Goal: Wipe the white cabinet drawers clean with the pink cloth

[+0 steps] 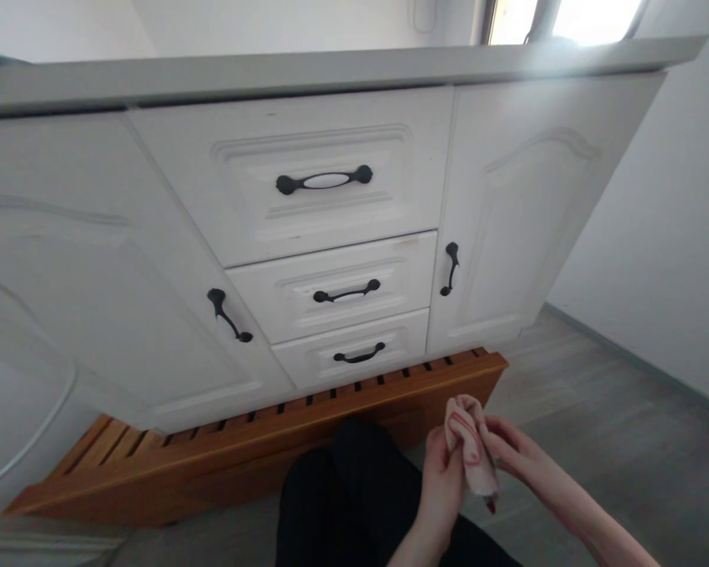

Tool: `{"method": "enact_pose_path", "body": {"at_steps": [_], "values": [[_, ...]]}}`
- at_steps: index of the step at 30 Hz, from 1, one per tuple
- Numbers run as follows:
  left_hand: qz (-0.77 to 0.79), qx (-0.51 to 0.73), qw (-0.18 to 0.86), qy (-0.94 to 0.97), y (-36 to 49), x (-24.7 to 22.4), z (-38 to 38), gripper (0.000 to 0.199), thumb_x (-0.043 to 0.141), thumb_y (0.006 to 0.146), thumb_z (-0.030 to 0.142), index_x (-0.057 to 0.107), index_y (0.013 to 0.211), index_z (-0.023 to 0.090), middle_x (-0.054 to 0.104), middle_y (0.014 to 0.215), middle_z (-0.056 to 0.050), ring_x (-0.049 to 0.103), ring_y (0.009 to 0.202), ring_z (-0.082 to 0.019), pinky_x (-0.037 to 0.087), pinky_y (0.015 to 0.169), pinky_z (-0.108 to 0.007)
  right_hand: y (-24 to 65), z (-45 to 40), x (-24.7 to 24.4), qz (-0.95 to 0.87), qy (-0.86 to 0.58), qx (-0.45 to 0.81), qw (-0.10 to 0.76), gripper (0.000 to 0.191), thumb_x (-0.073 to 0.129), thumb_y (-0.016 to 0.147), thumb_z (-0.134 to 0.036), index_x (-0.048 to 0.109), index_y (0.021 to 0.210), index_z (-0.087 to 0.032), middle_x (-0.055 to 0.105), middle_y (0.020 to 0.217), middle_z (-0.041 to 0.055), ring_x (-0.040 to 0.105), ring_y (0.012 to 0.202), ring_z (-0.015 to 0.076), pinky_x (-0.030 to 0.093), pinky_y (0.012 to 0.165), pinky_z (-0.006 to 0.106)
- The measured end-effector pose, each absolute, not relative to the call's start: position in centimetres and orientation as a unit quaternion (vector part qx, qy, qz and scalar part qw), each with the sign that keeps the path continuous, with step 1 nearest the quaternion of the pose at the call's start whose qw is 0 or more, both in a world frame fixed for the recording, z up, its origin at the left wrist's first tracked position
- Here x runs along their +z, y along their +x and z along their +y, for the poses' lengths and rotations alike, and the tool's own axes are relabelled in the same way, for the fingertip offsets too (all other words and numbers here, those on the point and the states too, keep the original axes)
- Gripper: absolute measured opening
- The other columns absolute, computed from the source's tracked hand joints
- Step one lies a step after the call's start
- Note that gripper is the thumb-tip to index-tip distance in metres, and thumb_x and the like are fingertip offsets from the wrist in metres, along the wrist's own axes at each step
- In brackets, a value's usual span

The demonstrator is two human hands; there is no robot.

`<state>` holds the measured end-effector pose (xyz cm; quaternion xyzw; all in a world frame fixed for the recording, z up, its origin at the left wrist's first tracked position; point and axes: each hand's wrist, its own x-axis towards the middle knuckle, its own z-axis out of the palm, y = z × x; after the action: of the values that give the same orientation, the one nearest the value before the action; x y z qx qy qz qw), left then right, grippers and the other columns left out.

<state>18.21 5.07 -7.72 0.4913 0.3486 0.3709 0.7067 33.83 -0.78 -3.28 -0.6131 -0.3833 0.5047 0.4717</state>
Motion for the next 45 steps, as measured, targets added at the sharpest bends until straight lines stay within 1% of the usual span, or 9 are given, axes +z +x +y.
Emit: {"method": "enact_pose_path", "body": {"at_steps": [3,6,10,18,26,30,37,41,45], "values": [[0.38,0.348,0.67,0.534,18.4,-8.4,5.4,0.054,0.052,0.09,0.063,0.067,0.11,0.016,0.066,0.11,-0.01,0.061,0.106,-0.028,0.047,0.096,-0.036,34.2,-0.4,-4.7,-0.355,-0.661,0.467,0.468,0.059,0.073,0.072,-0.074,0.069,0.09,-0.018,0.071,0.089,0.0075,0.066,0.087,0.0259,0.056,0.08,0.035],[0.425,0.306,0.624,0.579,17.8,-9.4,6.9,0.05,0.033,0.098,0.057,0.063,0.108,0.018,0.068,0.105,-0.01,0.062,0.1,-0.027,0.048,0.088,-0.035,35.8,-0.7,-6.3,-0.279,-0.681,0.475,0.482,0.064,0.069,0.068,-0.08,0.069,0.089,-0.019,0.071,0.088,0.0068,0.066,0.085,0.0253,0.055,0.074,0.032],[0.454,0.25,0.547,0.657,17.3,-10.0,9.2,0.021,0.051,0.092,0.036,0.058,0.078,0.021,0.063,0.084,-0.006,0.058,0.086,-0.026,0.042,0.081,-0.036,38.0,-1.3,-7.8,-0.298,-0.738,0.392,0.462,0.06,0.071,0.065,-0.079,0.07,0.08,-0.021,0.074,0.086,0.0088,0.067,0.089,0.0295,0.055,0.08,0.035],[0.452,0.202,0.571,0.655,20.1,-9.2,10.7,0.017,0.062,0.088,0.036,0.06,0.083,0.02,0.066,0.088,-0.005,0.062,0.086,-0.024,0.045,0.073,-0.031,35.6,-1.5,-8.9,-0.087,-0.431,0.684,0.582,0.063,0.069,0.078,-0.073,0.074,0.109,-0.019,0.073,0.12,0.0144,0.065,0.12,0.0346,0.05,0.105,0.048],[0.495,0.182,0.507,0.682,19.4,-9.2,11.7,0.01,0.059,0.078,0.011,0.056,0.077,0.021,0.063,0.085,-0.003,0.061,0.086,-0.023,0.043,0.079,-0.032,34.6,-2.5,-13.2,0.025,-0.465,0.677,0.57,0.039,0.087,0.068,-0.044,0.074,0.091,-0.015,0.077,0.091,0.0131,0.074,0.09,0.0301,0.06,0.089,0.041],[0.515,0.183,0.422,0.723,19.4,-8.3,11.0,0.013,0.055,0.085,0.01,0.062,0.094,0.017,0.061,0.107,-0.01,0.058,0.1,-0.027,0.043,0.092,-0.039,33.9,-1.8,-13.1,-0.039,-0.525,0.597,0.606,0.041,0.087,0.069,-0.046,0.072,0.093,-0.018,0.074,0.078,0.009,0.071,0.068,0.027,0.061,0.065,0.037],[0.422,0.117,0.199,0.877,21.7,-7.1,6.2,0.042,0.052,0.096,0.009,0.058,0.136,0.018,0.064,0.121,-0.013,0.061,0.11,-0.034,0.056,0.089,-0.05,30.4,-0.8,-9.0,-0.016,-0.535,0.542,0.648,0.065,0.078,0.072,-0.066,0.067,0.123,-0.028,0.073,0.121,0.0083,0.07,0.111,0.0313,0.062,0.086,0.04],[0.322,0.149,0.273,0.894,21.9,-9.0,3.0,0.063,0.051,0.098,0.011,0.034,0.158,0.022,0.047,0.153,-0.015,0.043,0.141,-0.039,0.045,0.112,-0.061,30.7,-0.8,-7.0,-0.082,-0.515,0.512,0.683,0.064,0.078,0.078,-0.059,0.061,0.135,-0.034,0.057,0.148,-0.0007,0.052,0.137,0.0232,0.051,0.109,0.031],[0.206,0.175,0.42,0.867,20.1,-8.9,1.2,0.066,0.057,0.097,0.019,0.035,0.157,0.036,0.04,0.159,-0.005,0.036,0.146,-0.038,0.036,0.12,-0.061,33.4,-1.3,-8.6,-0.034,-0.563,0.482,0.671,0.057,0.09,0.066,-0.043,0.069,0.115,-0.023,0.075,0.115,0.0077,0.07,0.111,0.0286,0.06,0.097,0.035]]}}
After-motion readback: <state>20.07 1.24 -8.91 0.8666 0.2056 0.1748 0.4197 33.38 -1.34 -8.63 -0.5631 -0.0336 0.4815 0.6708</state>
